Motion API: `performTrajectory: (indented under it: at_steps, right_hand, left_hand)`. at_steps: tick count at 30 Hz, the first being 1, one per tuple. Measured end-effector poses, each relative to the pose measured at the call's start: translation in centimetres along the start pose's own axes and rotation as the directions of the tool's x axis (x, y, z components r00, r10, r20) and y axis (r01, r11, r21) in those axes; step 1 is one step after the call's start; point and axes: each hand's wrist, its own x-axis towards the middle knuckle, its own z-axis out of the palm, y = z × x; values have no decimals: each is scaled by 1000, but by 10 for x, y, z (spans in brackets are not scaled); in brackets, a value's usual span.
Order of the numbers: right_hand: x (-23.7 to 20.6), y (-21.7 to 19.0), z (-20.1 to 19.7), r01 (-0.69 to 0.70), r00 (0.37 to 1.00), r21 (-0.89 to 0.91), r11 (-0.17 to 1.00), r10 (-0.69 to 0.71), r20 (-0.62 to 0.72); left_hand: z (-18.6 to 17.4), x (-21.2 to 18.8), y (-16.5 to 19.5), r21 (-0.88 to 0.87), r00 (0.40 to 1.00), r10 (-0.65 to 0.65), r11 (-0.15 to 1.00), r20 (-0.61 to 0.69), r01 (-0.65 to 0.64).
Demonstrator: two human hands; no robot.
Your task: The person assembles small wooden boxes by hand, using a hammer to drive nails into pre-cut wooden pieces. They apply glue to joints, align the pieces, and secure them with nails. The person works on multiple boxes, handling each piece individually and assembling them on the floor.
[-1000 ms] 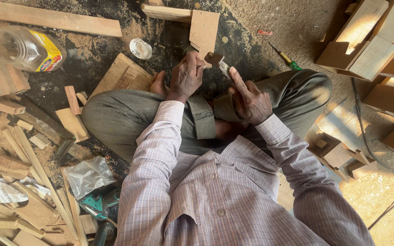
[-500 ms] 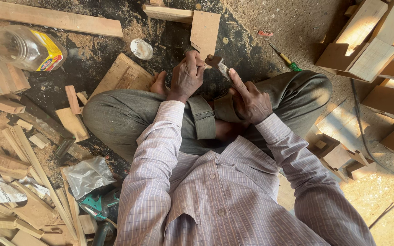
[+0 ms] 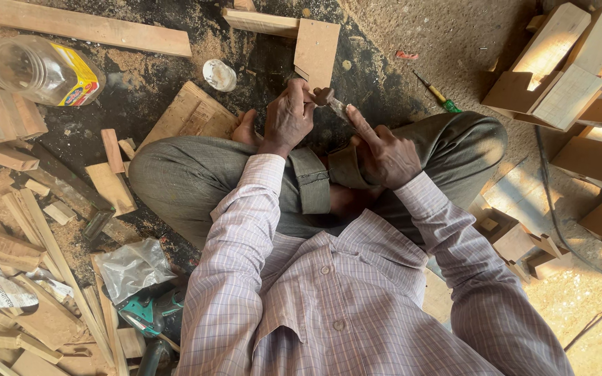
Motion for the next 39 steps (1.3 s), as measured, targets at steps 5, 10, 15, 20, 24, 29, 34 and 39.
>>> performTrajectory:
  at_steps: [5, 10, 15, 20, 24, 29, 34, 39]
  right_hand:
    - [-1, -6, -2, 62, 976, 114, 991, -36, -216]
    - [3, -3, -3, -6, 1000, 9, 1000, 6, 22]
    - [0, -6, -7, 39, 995, 38, 999, -35, -90]
    - [5, -9, -13, 10, 999, -25, 1000, -9, 39]
    - [6, -13, -14, -5, 999, -1, 1000, 5, 33]
    - [15, -2, -4, 49, 991, 314, 948, -7, -135]
    - [51, -2, 49, -35, 914, 723, 690, 315, -256]
    - [66, -1, 89, -120, 842, 853, 507, 508, -183]
  left_hand:
    - [1, 0, -2, -5, 1000, 12, 1000, -12, -12]
    - [2, 0, -1, -12, 1000, -13, 1000, -12, 13]
    - [-1, -1, 0, -4, 1000, 19, 1000, -25, -19]
    - [-2, 4, 1, 25, 1000, -8, 1000, -18, 8]
    - [-2, 2, 1, 28, 999, 6, 1000, -42, -5]
    - [-9, 0, 3, -23, 999, 53, 998, -1, -53]
    - [-24, 0, 14, -43, 995, 40, 998, 96, -36]
    - [-34, 3, 21, 236, 972, 230, 948, -54, -211]
